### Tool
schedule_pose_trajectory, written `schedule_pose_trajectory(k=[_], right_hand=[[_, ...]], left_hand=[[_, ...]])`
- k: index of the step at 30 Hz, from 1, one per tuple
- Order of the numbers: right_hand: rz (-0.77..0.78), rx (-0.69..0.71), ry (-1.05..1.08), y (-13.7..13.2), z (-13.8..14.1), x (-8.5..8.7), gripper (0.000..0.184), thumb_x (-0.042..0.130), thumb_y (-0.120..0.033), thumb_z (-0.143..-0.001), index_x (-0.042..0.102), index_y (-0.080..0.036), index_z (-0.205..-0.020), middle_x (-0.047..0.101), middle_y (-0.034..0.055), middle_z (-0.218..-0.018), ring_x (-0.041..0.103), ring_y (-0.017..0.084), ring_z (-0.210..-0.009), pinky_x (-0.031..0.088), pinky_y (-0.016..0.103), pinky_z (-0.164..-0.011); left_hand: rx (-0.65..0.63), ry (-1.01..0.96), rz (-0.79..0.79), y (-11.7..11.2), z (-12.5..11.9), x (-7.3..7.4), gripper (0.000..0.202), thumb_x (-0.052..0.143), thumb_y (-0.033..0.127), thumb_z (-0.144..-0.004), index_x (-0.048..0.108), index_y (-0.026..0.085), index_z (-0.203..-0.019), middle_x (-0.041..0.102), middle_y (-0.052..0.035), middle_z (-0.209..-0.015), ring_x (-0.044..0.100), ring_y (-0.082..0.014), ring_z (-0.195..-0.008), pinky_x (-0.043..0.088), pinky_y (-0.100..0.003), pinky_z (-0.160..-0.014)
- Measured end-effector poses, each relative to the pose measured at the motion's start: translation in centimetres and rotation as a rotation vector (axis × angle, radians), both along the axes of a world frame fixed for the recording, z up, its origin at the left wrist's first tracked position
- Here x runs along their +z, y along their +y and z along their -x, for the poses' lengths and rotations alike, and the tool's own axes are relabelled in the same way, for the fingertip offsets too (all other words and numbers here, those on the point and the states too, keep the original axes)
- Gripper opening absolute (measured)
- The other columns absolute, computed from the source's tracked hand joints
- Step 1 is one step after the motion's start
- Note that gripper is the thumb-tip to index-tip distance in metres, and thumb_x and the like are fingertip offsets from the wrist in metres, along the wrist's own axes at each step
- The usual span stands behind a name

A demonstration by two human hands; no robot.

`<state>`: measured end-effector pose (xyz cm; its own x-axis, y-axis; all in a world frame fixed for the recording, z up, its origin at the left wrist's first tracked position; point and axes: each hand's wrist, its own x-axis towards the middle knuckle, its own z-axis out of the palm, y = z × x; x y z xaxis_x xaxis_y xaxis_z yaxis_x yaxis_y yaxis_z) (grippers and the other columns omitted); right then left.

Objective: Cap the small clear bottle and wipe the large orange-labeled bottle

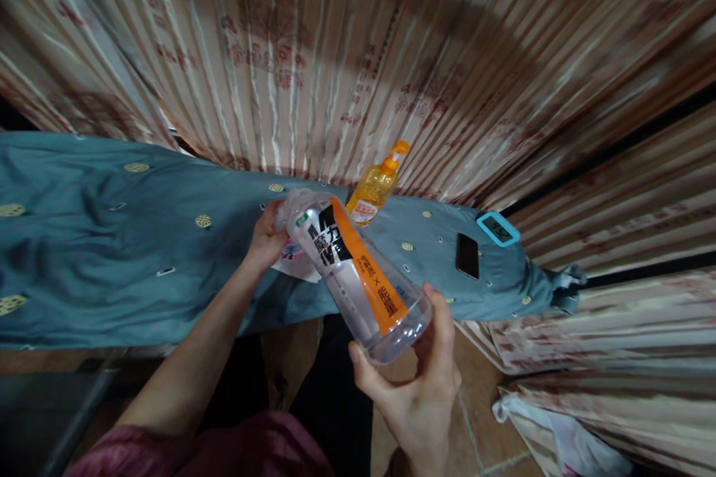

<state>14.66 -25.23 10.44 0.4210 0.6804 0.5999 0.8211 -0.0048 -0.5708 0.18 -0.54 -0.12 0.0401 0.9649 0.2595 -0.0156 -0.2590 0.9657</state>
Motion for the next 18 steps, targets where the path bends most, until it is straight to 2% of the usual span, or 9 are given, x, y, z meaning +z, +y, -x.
schedule_pose_trajectory(k=[9,18], right_hand=[[0.01,0.005,0.011,-0.2,0.33,0.07,0.092,0.082,-0.04,-0.068,0.04,-0.023,-0.148,0.056,0.0129,-0.136,0.063,0.026,-0.113,0.059,0.038,-0.085],[0.0,-0.019,-0.066,-0.03,0.91,0.63,0.089,0.08,-0.042,-0.071,0.04,-0.023,-0.148,0.056,0.0116,-0.132,0.061,0.025,-0.112,0.059,0.034,-0.081]], left_hand=[[0.032,0.038,-0.003,-0.23,0.08,0.37,0.041,0.069,0.045,-0.067,0.062,0.02,-0.1,0.071,-0.0033,-0.091,0.067,-0.0231,-0.089,0.053,-0.034,-0.082],[0.031,0.032,0.017,-0.2,0.03,0.38,0.044,0.069,0.042,-0.064,0.061,0.019,-0.102,0.07,-0.003,-0.089,0.066,-0.0224,-0.084,0.053,-0.034,-0.079]])
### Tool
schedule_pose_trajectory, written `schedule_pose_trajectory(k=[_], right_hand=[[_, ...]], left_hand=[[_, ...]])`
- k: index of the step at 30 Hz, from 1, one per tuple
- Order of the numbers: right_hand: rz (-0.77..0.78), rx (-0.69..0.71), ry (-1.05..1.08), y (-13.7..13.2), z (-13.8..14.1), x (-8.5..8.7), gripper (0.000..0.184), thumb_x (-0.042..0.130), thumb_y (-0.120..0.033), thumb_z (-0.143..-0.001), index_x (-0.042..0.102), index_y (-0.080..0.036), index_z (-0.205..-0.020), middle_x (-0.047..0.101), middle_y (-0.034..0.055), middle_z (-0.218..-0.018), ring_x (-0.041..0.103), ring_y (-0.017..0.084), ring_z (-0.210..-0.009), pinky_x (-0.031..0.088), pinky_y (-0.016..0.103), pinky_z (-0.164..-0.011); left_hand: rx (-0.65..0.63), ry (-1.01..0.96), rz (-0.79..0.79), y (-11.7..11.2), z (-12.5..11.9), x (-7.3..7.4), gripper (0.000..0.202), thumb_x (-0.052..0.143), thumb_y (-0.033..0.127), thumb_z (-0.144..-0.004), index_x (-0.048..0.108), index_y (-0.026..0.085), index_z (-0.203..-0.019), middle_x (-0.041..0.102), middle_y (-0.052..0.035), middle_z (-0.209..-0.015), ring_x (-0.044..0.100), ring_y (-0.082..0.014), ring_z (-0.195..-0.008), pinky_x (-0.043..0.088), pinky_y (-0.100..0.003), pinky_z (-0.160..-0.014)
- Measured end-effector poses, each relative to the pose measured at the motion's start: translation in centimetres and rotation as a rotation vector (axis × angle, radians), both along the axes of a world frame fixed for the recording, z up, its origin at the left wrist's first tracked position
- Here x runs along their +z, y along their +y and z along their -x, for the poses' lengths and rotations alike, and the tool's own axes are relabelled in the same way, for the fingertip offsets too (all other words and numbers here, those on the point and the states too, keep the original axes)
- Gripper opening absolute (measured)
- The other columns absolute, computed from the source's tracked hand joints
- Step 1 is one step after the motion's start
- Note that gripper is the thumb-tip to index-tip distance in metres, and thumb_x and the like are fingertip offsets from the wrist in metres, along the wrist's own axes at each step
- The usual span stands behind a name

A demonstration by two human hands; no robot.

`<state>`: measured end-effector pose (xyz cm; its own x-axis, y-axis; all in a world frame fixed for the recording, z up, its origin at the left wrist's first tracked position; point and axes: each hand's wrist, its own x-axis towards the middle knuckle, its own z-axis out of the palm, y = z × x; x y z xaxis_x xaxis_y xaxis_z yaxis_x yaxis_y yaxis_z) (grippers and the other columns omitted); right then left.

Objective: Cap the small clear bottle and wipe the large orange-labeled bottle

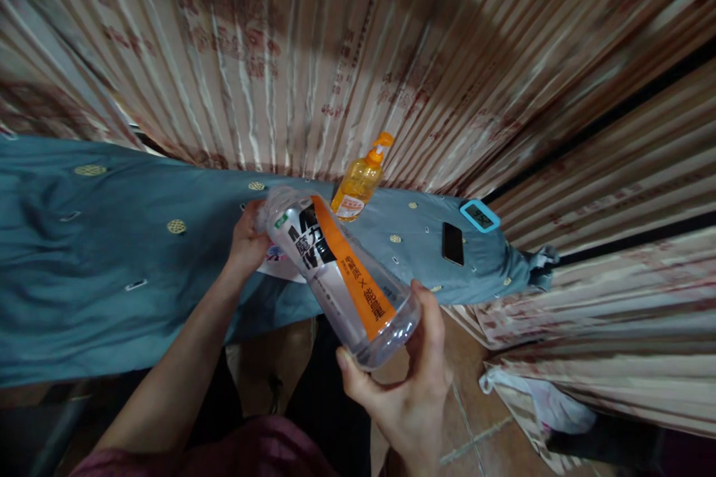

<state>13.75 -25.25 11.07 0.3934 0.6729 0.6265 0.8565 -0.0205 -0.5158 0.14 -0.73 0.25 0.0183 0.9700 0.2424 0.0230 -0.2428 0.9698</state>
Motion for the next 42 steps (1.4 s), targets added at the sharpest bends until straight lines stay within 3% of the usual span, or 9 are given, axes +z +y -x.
schedule_pose_trajectory(k=[9,15,23,31,42], right_hand=[[0.015,-0.011,0.015,-0.2,0.0,-0.2,0.092,0.081,-0.043,-0.068,0.04,-0.022,-0.148,0.054,0.0138,-0.135,0.058,0.028,-0.12,0.06,0.035,-0.079],[0.014,0.003,0.044,-0.3,-0.5,-0.7,0.092,0.081,-0.042,-0.069,0.04,-0.022,-0.148,0.056,0.0145,-0.135,0.064,0.026,-0.11,0.061,0.038,-0.081],[0.001,0.024,0.004,-0.2,-0.9,-0.8,0.094,0.083,-0.041,-0.067,0.041,-0.023,-0.149,0.054,0.0131,-0.139,0.062,0.027,-0.114,0.06,0.032,-0.074],[-0.005,0.01,0.022,-0.2,-0.6,-0.5,0.092,0.083,-0.042,-0.067,0.043,-0.022,-0.147,0.058,0.0122,-0.132,0.064,0.025,-0.107,0.06,0.034,-0.077],[-0.012,0.025,0.07,-0.1,-0.7,-0.7,0.091,0.084,-0.041,-0.067,0.043,-0.022,-0.147,0.056,0.0132,-0.136,0.064,0.026,-0.108,0.058,0.034,-0.078]], left_hand=[[0.0,-0.007,0.003,0.2,-0.2,-0.5,0.042,0.07,0.043,-0.066,0.061,0.021,-0.1,0.07,-0.0019,-0.088,0.065,-0.0206,-0.082,0.052,-0.032,-0.078],[-0.022,-0.011,-0.01,0.1,-0.1,-0.4,0.042,0.071,0.045,-0.066,0.061,0.021,-0.099,0.07,-0.0042,-0.092,0.066,-0.0227,-0.087,0.051,-0.034,-0.081],[-0.017,-0.008,0.02,-0.1,-0.1,-0.1,0.046,0.071,0.051,-0.066,0.062,0.02,-0.098,0.07,-0.0049,-0.091,0.065,-0.0233,-0.086,0.05,-0.034,-0.079],[-0.015,0.004,0.026,-0.2,-0.1,0.1,0.044,0.07,0.047,-0.065,0.061,0.021,-0.099,0.07,-0.0032,-0.09,0.064,-0.021,-0.079,0.049,-0.031,-0.073],[-0.025,-0.025,0.038,-0.1,-0.3,-0.1,0.04,0.072,0.043,-0.066,0.061,0.021,-0.097,0.07,-0.0035,-0.089,0.065,-0.0221,-0.082,0.05,-0.033,-0.077]])
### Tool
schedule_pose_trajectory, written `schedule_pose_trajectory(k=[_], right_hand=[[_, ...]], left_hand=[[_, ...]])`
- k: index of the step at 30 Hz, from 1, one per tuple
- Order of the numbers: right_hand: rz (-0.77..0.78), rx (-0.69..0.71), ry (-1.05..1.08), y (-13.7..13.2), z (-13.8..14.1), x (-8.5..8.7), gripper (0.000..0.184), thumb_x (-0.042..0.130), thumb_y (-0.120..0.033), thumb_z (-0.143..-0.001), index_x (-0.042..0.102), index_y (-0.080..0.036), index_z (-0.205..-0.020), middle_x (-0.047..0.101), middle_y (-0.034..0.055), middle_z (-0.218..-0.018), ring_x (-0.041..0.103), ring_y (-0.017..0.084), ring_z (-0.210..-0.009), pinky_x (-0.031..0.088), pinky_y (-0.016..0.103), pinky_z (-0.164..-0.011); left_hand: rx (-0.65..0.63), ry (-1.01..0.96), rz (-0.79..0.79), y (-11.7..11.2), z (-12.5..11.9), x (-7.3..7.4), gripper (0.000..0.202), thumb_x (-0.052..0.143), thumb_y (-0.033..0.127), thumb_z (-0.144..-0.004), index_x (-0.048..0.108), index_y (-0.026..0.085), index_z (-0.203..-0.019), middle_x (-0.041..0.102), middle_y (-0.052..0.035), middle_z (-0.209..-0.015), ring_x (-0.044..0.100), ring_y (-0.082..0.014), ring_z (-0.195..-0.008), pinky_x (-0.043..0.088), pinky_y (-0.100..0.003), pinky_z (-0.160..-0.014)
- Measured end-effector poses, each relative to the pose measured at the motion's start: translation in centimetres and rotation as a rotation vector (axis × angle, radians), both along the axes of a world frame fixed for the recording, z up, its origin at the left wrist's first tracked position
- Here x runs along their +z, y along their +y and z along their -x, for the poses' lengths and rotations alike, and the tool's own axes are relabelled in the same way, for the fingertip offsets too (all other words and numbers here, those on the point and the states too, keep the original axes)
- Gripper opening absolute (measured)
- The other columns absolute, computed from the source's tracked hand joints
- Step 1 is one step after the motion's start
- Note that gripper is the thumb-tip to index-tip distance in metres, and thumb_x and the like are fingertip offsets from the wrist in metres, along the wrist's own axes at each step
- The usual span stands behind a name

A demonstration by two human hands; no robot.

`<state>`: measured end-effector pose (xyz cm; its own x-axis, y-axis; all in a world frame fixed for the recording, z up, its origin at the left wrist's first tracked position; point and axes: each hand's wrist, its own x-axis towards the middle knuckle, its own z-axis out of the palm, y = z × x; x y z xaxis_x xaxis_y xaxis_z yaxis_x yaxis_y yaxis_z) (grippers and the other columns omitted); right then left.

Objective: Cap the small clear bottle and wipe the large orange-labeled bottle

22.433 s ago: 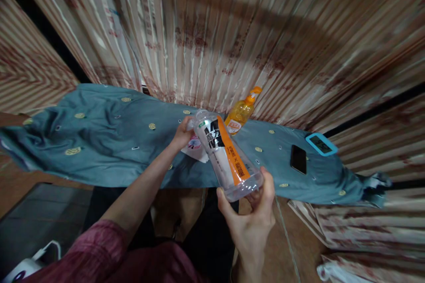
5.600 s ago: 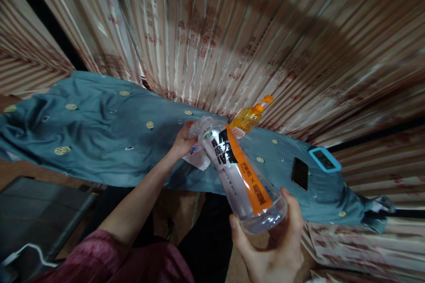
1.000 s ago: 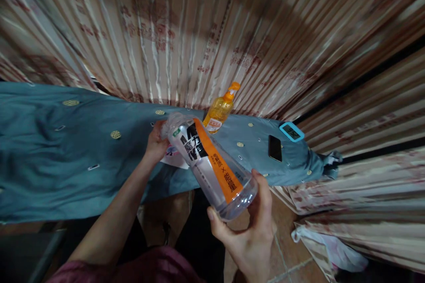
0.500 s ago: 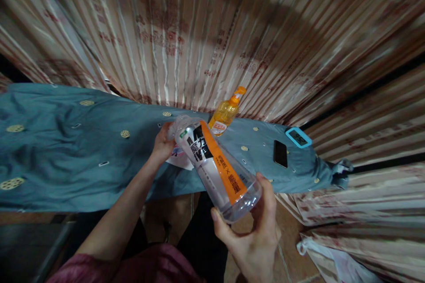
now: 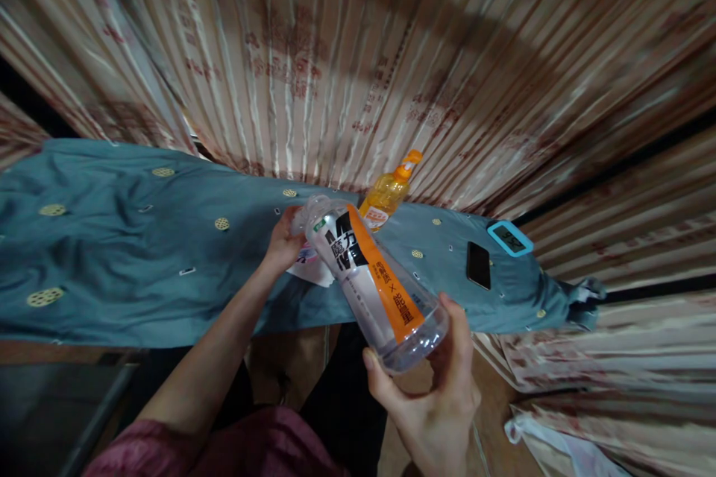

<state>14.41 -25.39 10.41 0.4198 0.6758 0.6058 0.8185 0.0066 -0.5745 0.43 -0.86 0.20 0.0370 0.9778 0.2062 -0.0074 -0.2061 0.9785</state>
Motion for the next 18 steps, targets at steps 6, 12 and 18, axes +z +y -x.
schedule_pose_trajectory(k=[6,12,18], right_hand=[[0.003,-0.034,-0.032,0.0,0.2,0.5,0.09,0.084,-0.045,-0.067,0.046,-0.023,-0.146,0.059,0.012,-0.129,0.065,0.024,-0.101,0.058,0.033,-0.076],[0.003,-0.02,-0.059,-0.3,-0.6,-0.4,0.094,0.084,-0.041,-0.066,0.044,-0.022,-0.148,0.059,0.014,-0.131,0.065,0.027,-0.103,0.059,0.035,-0.075],[0.014,-0.044,-0.051,-0.5,-0.7,-0.6,0.097,0.085,-0.043,-0.062,0.044,-0.02,-0.147,0.058,0.0158,-0.132,0.064,0.029,-0.11,0.06,0.038,-0.079]], left_hand=[[-0.024,-0.005,-0.015,-0.2,0.0,-0.1,0.04,0.072,0.043,-0.069,0.062,0.019,-0.1,0.072,-0.0052,-0.092,0.068,-0.0242,-0.087,0.052,-0.034,-0.08],[-0.019,-0.005,0.014,0.1,-0.2,-0.7,0.044,0.074,0.044,-0.068,0.062,0.02,-0.103,0.072,-0.0046,-0.093,0.067,-0.0233,-0.086,0.051,-0.034,-0.081],[-0.01,-0.007,0.017,0.0,-0.3,-0.4,0.045,0.076,0.044,-0.067,0.063,0.019,-0.102,0.071,-0.0038,-0.092,0.066,-0.0217,-0.084,0.05,-0.032,-0.08]])
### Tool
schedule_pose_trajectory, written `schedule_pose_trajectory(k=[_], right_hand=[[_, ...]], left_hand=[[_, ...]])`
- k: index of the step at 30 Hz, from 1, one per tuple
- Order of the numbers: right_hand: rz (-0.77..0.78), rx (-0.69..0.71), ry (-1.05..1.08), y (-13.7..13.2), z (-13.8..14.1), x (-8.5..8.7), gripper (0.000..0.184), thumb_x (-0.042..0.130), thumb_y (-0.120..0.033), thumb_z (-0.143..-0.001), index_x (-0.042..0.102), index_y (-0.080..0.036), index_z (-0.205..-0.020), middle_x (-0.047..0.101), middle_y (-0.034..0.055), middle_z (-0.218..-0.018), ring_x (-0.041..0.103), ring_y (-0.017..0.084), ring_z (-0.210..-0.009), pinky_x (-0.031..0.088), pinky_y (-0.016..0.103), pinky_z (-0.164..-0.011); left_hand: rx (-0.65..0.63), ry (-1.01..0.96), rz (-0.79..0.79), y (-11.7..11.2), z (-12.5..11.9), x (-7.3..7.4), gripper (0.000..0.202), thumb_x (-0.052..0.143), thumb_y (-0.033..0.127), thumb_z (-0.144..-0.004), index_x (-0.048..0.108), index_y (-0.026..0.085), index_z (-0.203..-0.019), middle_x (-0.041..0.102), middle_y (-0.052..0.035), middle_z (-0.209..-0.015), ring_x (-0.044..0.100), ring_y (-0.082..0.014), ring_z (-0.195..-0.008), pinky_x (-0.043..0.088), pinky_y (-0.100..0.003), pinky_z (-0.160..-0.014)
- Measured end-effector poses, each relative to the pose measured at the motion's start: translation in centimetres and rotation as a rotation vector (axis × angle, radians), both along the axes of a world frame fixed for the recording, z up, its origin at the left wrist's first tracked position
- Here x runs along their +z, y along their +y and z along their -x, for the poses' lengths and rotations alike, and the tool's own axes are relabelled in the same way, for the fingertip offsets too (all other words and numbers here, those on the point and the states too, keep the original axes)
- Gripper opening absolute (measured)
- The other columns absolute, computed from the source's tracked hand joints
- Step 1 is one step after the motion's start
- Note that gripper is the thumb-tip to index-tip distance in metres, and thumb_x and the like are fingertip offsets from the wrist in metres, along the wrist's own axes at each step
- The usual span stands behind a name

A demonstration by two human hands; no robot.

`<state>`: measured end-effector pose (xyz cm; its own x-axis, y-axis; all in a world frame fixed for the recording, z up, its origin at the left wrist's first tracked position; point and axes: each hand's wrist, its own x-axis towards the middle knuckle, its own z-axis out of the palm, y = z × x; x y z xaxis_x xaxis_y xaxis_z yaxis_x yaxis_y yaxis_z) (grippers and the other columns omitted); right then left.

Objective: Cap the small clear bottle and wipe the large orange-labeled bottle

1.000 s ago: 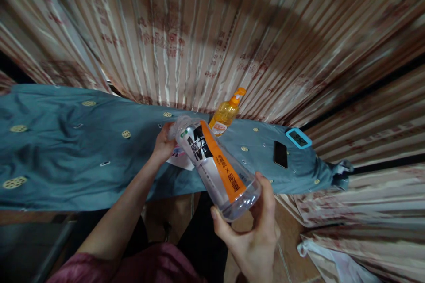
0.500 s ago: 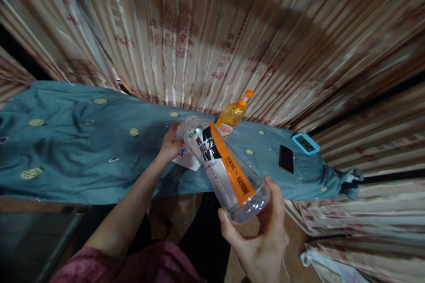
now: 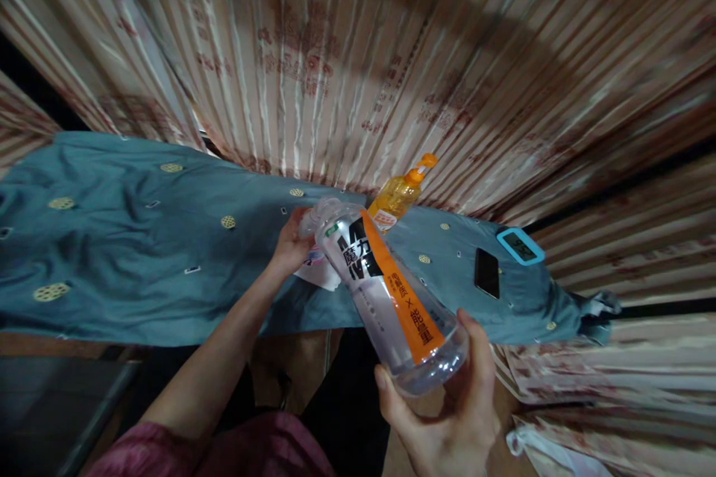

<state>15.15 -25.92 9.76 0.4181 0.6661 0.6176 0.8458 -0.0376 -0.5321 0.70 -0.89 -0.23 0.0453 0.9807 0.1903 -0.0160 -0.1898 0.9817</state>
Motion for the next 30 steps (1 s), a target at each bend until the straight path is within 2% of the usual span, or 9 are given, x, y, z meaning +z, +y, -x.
schedule_pose_trajectory(k=[8,25,30], right_hand=[[-0.028,0.014,0.041,0.18,0.34,0.31,0.096,0.085,-0.044,-0.062,0.045,-0.019,-0.146,0.057,0.0162,-0.132,0.062,0.03,-0.113,0.056,0.045,-0.09],[-0.042,0.071,-0.024,0.15,-0.39,0.04,0.097,0.086,-0.039,-0.064,0.043,-0.021,-0.149,0.057,0.0141,-0.131,0.063,0.023,-0.098,0.055,0.03,-0.073],[-0.054,0.068,-0.007,0.19,-0.2,0.22,0.096,0.085,-0.04,-0.064,0.043,-0.02,-0.148,0.056,0.0158,-0.131,0.063,0.026,-0.104,0.057,0.039,-0.082]], left_hand=[[-0.019,-0.043,0.008,-0.34,-0.11,0.35,0.044,0.076,0.045,-0.067,0.061,0.019,-0.1,0.069,-0.0029,-0.089,0.062,-0.0185,-0.077,0.048,-0.029,-0.073],[-0.026,-0.01,0.011,-0.48,-0.09,0.45,0.042,0.075,0.04,-0.068,0.059,0.019,-0.1,0.068,-0.0023,-0.085,0.064,-0.0193,-0.077,0.05,-0.029,-0.072],[-0.031,-0.012,-0.007,-0.51,0.0,0.53,0.042,0.073,0.041,-0.069,0.058,0.019,-0.101,0.069,-0.0025,-0.085,0.064,-0.0199,-0.078,0.05,-0.029,-0.072]])
